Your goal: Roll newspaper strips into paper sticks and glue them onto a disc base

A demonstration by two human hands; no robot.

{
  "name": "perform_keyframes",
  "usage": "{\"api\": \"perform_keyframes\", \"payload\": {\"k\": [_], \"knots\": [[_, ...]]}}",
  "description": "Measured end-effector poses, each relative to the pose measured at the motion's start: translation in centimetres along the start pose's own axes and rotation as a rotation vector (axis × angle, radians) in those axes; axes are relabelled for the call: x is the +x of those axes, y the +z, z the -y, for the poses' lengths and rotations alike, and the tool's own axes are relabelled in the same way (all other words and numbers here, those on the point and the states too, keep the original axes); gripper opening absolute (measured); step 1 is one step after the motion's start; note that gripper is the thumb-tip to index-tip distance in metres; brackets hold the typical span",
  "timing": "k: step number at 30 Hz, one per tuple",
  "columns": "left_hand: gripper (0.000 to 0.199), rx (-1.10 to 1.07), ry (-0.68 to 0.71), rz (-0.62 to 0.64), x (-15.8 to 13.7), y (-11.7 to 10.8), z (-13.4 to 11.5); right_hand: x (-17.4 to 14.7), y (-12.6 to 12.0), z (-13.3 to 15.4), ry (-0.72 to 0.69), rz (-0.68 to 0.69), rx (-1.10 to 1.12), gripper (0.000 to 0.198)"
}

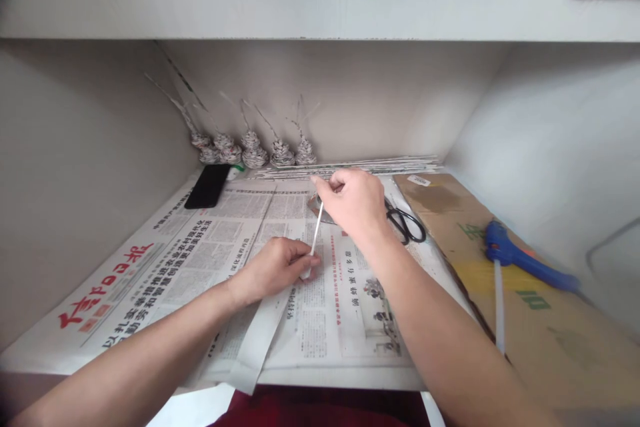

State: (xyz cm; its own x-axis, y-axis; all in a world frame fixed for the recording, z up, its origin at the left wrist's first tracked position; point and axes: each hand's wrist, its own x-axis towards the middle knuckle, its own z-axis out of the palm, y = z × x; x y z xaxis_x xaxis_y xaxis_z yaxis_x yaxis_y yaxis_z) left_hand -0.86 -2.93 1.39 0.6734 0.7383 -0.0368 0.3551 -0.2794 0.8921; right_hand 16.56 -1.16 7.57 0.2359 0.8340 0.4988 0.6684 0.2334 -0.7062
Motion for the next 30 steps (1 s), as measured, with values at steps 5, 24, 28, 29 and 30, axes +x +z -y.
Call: {"api": "perform_keyframes", "payload": {"k": [5,24,28,29,30], "knots": [[0.031,-0.478,-0.086,0.367,-0.2,-0.9,-0.4,1.2,-0.7,-1.5,0.314,0.506,0.695,0.048],[0.032,-0.211,-0.140,0.128,-0.1,-0.3,-0.1,0.8,0.5,-2.3,0.146,0.214,0.165,0.033],[0.033,0.013,-0.088,0.015,-0.1,-0.1,0.1,0.4,0.6,-1.9,-0.035,0.005,-0.219,0.033],[0.032,0.018,-0.092,0.010,-0.1,-0.1,0.1,0.5,0.6,-2.0,-0.043,-0.022,-0.240,0.035],[0.032,-0.006,-0.103,0.021,-0.1,-0.1,0.1,0.7,0.5,-2.1,-0.017,-0.030,-0.210,0.037]]}}
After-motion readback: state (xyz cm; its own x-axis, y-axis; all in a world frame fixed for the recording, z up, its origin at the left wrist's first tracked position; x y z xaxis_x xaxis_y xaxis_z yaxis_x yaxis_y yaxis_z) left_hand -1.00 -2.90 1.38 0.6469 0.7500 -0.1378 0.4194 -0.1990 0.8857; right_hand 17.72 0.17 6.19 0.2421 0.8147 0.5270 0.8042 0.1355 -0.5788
